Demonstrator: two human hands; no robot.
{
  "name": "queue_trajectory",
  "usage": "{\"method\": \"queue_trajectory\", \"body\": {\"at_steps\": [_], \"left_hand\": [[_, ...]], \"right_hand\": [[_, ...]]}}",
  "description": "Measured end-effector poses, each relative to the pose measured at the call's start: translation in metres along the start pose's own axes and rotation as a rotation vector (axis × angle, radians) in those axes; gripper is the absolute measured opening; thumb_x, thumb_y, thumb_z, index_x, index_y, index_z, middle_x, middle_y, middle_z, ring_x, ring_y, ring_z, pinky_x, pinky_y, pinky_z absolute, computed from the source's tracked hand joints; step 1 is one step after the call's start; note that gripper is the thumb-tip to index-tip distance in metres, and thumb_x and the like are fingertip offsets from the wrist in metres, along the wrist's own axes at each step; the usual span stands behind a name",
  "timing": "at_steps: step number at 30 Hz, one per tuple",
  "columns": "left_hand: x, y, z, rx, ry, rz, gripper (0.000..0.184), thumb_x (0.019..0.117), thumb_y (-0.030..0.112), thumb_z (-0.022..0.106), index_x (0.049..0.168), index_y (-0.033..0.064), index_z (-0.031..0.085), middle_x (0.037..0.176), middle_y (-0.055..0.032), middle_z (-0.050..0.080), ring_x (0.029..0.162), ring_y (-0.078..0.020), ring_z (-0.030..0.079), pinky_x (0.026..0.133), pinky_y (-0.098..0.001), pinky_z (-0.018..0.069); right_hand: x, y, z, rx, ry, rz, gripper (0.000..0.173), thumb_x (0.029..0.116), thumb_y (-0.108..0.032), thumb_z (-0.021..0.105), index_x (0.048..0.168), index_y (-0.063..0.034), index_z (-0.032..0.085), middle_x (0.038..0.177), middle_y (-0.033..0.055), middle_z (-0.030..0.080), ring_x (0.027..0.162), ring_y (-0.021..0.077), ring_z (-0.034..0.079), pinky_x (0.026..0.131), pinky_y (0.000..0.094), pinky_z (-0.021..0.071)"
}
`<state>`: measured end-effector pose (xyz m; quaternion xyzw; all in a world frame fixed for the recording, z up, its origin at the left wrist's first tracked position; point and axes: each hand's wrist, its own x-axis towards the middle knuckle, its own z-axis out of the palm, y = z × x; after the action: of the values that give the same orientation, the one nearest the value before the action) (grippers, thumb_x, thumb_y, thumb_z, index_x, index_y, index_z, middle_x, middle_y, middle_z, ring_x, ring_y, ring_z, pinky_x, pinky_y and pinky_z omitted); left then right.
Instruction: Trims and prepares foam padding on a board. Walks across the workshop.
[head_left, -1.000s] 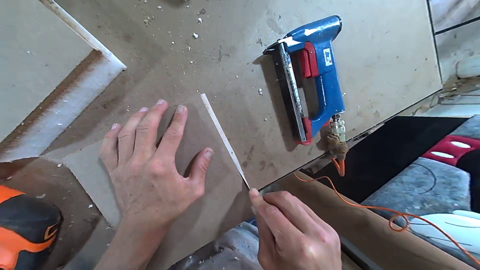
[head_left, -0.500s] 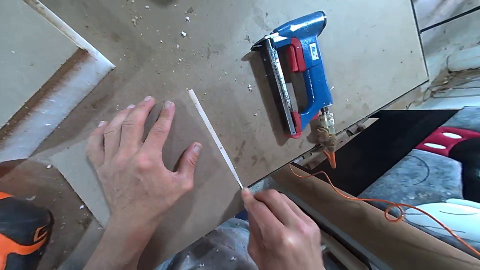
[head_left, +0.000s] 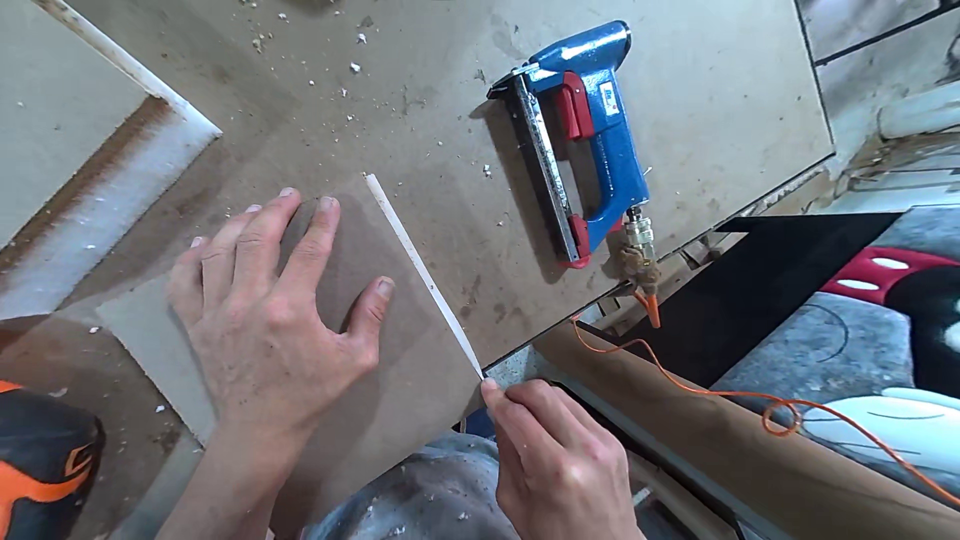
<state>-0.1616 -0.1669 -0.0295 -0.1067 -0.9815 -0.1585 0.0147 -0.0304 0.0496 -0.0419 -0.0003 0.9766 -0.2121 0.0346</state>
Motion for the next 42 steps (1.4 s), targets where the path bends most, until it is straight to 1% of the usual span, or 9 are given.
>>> {"method": "queue_trajectory", "body": {"at_steps": [3, 7, 16, 21, 26, 30, 36, 39, 42], "left_hand": [[0.001, 0.001, -0.001, -0.004, -0.007, 0.003, 0.077, 0.0906, 0.07, 0.05, 0.15, 0.0217, 0.054, 0.158, -0.0086, 0.046, 0.147, -0.0348, 0.038, 0.119, -0.0619, 0.0231], [0.0, 0.001, -0.001, 0.004, -0.007, 0.005, 0.076, 0.0911, 0.069, 0.05, 0.15, 0.0219, 0.055, 0.157, -0.0089, 0.046, 0.147, -0.0349, 0.039, 0.119, -0.0618, 0.023], [0.001, -0.002, -0.001, 0.018, 0.006, 0.011, 0.076, 0.0909, 0.07, 0.048, 0.15, 0.0219, 0.054, 0.157, -0.0085, 0.046, 0.146, -0.0349, 0.039, 0.118, -0.0614, 0.0248], [0.003, 0.0, -0.002, 0.021, -0.005, 0.024, 0.077, 0.0911, 0.07, 0.047, 0.151, 0.0217, 0.052, 0.158, -0.0079, 0.045, 0.146, -0.0338, 0.04, 0.117, -0.061, 0.0254], [0.002, -0.004, 0.002, 0.033, 0.028, 0.082, 0.078, 0.0923, 0.067, 0.048, 0.152, 0.0167, 0.051, 0.157, -0.0144, 0.045, 0.143, -0.0388, 0.042, 0.114, -0.0621, 0.0285], [0.002, -0.006, 0.003, 0.037, 0.024, 0.095, 0.078, 0.0924, 0.067, 0.047, 0.152, 0.0159, 0.051, 0.157, -0.015, 0.045, 0.143, -0.0392, 0.041, 0.115, -0.062, 0.0279], [0.002, -0.006, 0.002, 0.046, 0.026, 0.099, 0.081, 0.0926, 0.068, 0.045, 0.153, 0.0155, 0.049, 0.158, -0.0165, 0.043, 0.143, -0.0404, 0.042, 0.115, -0.0618, 0.0284], [0.002, -0.006, 0.003, 0.056, 0.026, 0.102, 0.081, 0.0927, 0.069, 0.044, 0.154, 0.0159, 0.049, 0.158, -0.0159, 0.043, 0.143, -0.0402, 0.042, 0.115, -0.0617, 0.0286], [0.003, -0.006, 0.003, 0.06, 0.029, 0.114, 0.081, 0.0929, 0.067, 0.045, 0.153, 0.0136, 0.05, 0.157, -0.0172, 0.044, 0.142, -0.0404, 0.043, 0.114, -0.0615, 0.0301]], "right_hand": [[-0.009, -0.002, -0.013, 0.011, -0.021, 0.007, 0.02, 0.0933, -0.012, 0.063, 0.106, -0.0094, 0.079, 0.087, 0.0071, 0.071, 0.074, 0.019, 0.068, 0.058, 0.0303, 0.0551], [-0.012, 0.002, -0.001, 0.009, 0.006, 0.016, 0.019, 0.0929, -0.011, 0.063, 0.103, -0.0095, 0.079, 0.086, 0.0068, 0.071, 0.074, 0.0188, 0.069, 0.058, 0.0291, 0.0555], [-0.028, 0.002, -0.001, 0.012, 0.041, 0.005, 0.02, 0.0928, -0.01, 0.064, 0.107, -0.0082, 0.078, 0.087, 0.0074, 0.07, 0.074, 0.0193, 0.068, 0.056, 0.0292, 0.0544], [-0.034, 0.006, 0.02, 0.025, 0.126, 0.007, 0.02, 0.0919, -0.009, 0.064, 0.106, -0.0074, 0.078, 0.085, 0.0077, 0.07, 0.073, 0.0204, 0.069, 0.055, 0.0299, 0.0554], [-0.043, 0.002, 0.019, 0.05, 0.188, 0.037, 0.02, 0.0925, -0.011, 0.065, 0.108, -0.0067, 0.078, 0.086, 0.0087, 0.07, 0.074, 0.0207, 0.068, 0.057, 0.0294, 0.0559], [-0.037, 0.002, 0.033, 0.08, 0.216, 0.061, 0.019, 0.0922, -0.011, 0.066, 0.107, -0.007, 0.078, 0.087, 0.0085, 0.072, 0.076, 0.0214, 0.071, 0.06, 0.0308, 0.0581], [-0.044, 0.015, 0.056, 0.145, 0.28, 0.015, 0.02, 0.0904, -0.01, 0.069, 0.108, -0.0061, 0.077, 0.088, 0.0093, 0.072, 0.076, 0.0218, 0.071, 0.063, 0.0316, 0.0594], [-0.043, 0.022, 0.073, 0.161, 0.342, 0.001, 0.019, 0.0875, -0.007, 0.069, 0.104, -0.0078, 0.078, 0.087, 0.0082, 0.073, 0.076, 0.0208, 0.073, 0.064, 0.0322, 0.0609], [-0.05, 0.028, 0.079, 0.169, 0.364, -0.012, 0.022, 0.0887, -0.006, 0.067, 0.108, -0.0071, 0.077, 0.089, 0.0093, 0.072, 0.077, 0.0212, 0.072, 0.064, 0.0321, 0.0606]]}}
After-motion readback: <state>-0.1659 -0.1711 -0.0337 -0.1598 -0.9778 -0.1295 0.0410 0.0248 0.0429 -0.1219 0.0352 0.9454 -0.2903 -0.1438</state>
